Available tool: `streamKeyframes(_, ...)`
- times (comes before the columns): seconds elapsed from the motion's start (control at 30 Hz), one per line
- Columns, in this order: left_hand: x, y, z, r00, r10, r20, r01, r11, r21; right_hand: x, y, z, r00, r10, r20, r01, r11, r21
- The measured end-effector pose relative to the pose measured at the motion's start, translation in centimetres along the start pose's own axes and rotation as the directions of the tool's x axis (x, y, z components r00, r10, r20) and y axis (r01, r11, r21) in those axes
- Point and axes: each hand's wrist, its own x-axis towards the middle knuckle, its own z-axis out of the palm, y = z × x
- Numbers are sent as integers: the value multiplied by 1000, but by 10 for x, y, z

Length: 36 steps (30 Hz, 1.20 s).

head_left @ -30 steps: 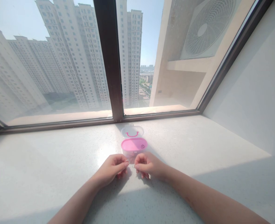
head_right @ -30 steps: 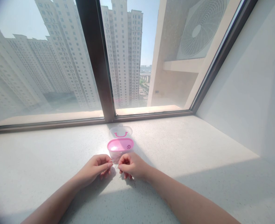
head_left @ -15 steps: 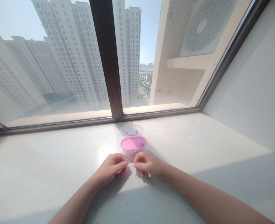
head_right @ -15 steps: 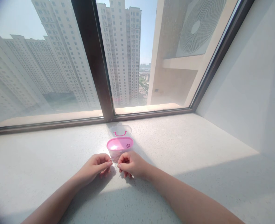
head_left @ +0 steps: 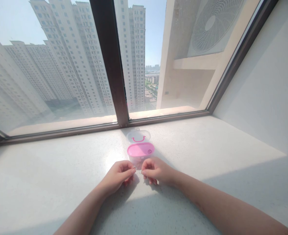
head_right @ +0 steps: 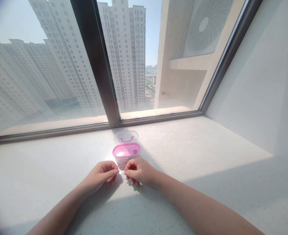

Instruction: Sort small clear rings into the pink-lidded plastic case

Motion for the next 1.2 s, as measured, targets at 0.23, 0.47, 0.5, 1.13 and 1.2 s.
streamKeyframes(0.23,-1,-1,1,1000,1,1,-1,1000,-11,0,0,-1,1000,-5,-2,5,1000,2)
streamKeyframes(0.47,0,1,2,1000,-3,-7,3,1000,-13,0,0,0,1000,4,-14,-4,1000,-3)
streamKeyframes(0.5,-1,1,2,1000,-3,-6,3,1000,-12,0,0,0,1000,2,-13,-2,1000,-1)
streamKeyframes(1.13,-1,-2,1,1000,-9,2,9,1000,1,-1,-1,-1,1000,-4,-5,5,1000,7)
streamKeyframes(1.2,-1,-1,1,1000,-9,2,9,1000,1,-1,0,-1,1000,-5,-4,5,1000,6)
